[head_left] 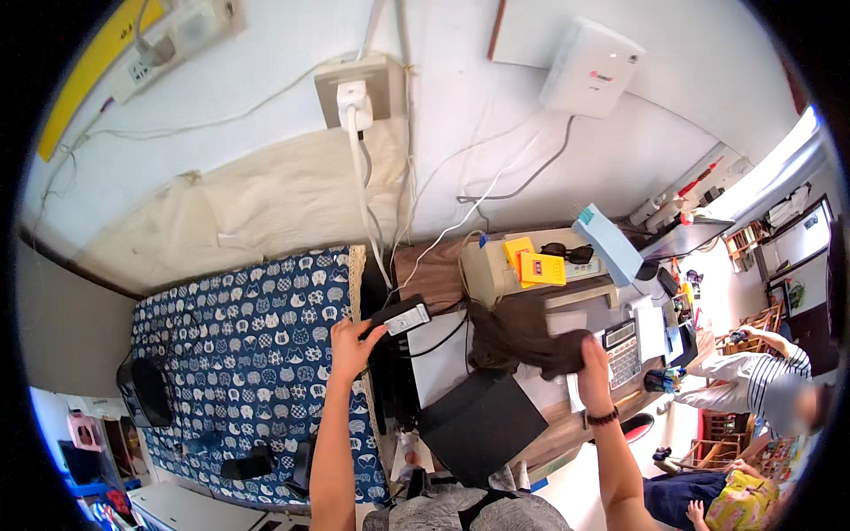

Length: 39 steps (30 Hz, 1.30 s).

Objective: The person mounts a white router onto a wall-mounted bracket, wipes a black electronic box with a cloth, and organizes various power and data cables located behind a desktop printer.

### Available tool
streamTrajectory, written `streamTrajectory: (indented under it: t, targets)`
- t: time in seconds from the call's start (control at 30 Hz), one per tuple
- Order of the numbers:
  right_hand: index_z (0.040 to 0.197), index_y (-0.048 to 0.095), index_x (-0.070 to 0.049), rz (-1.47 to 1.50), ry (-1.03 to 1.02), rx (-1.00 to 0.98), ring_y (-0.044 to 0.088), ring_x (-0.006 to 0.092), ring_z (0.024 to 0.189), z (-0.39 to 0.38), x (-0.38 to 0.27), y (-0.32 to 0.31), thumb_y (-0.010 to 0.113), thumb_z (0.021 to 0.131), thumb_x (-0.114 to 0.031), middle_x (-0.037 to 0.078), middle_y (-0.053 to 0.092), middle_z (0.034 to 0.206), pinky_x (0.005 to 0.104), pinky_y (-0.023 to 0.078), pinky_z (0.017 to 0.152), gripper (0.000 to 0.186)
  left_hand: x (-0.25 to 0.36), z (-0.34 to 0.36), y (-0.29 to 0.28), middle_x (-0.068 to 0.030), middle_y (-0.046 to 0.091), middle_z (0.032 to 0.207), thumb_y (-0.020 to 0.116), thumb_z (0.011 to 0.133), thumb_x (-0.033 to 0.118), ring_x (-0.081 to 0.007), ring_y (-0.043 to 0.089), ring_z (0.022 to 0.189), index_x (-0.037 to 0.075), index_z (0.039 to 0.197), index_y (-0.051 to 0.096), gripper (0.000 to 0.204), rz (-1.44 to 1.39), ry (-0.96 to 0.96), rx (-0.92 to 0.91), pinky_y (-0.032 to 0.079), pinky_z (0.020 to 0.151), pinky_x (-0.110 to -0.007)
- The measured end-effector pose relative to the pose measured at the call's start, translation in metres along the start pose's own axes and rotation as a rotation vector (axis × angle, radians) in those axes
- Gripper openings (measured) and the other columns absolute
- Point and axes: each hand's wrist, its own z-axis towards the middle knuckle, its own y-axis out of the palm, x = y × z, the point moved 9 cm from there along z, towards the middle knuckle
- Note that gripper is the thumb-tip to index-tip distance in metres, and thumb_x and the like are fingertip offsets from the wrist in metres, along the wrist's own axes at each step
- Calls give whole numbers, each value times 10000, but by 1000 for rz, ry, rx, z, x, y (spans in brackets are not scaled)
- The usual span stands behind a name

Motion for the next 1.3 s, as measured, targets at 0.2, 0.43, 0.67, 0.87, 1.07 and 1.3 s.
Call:
streamTrajectory:
  t: [0.2,0.43,0.67,0.87,1.07,1.3]
  targets:
    - [1113,560,11,388,0,14,606,191,981,-69,-39,-42,467,994,-249,79,630,1041,354,474,901,300,-30,-14,-3,-89,556,496,651,867,358,-236,505,536,21,701,686,377,-45,-104,53,404,561,-381]
    - [1085,598,23,-893,-16,-152,615,266,813,-81,16,-47,580,924,-203,157,655,904,308,487,749,278,-13,-31,23,-114,597,564,622,859,448,-319,571,661,38,733,696,435,131,-78,-89,433,697,-445]
    - [1183,579,12,-157,-181,-370,635,126,850,20,-97,130,625,914,-194,91,666,970,262,523,724,342,-4,-51,13,-93,533,479,651,858,434,-266,526,570,32,719,699,429,281,146,89,441,590,-418]
    - [1188,501,101,-90,30,-367,663,200,727,188,-45,245,658,851,-180,127,642,929,291,558,638,466,22,-55,9,-183,627,693,666,828,430,-329,576,770,17,853,724,418,244,4,-33,412,761,-437]
    - [933,551,94,-72,302,-225,676,271,703,267,23,309,622,812,-119,184,638,891,345,574,577,255,5,-69,12,-188,583,674,691,813,414,-333,561,746,8,889,724,415,51,-110,-17,407,765,-428]
    - [833,612,81,-410,328,-296,670,292,677,297,86,345,596,786,-101,220,628,743,396,572,553,188,-14,-86,24,-203,580,686,714,796,399,-350,559,738,-2,917,721,419,-28,-197,29,406,751,-429]
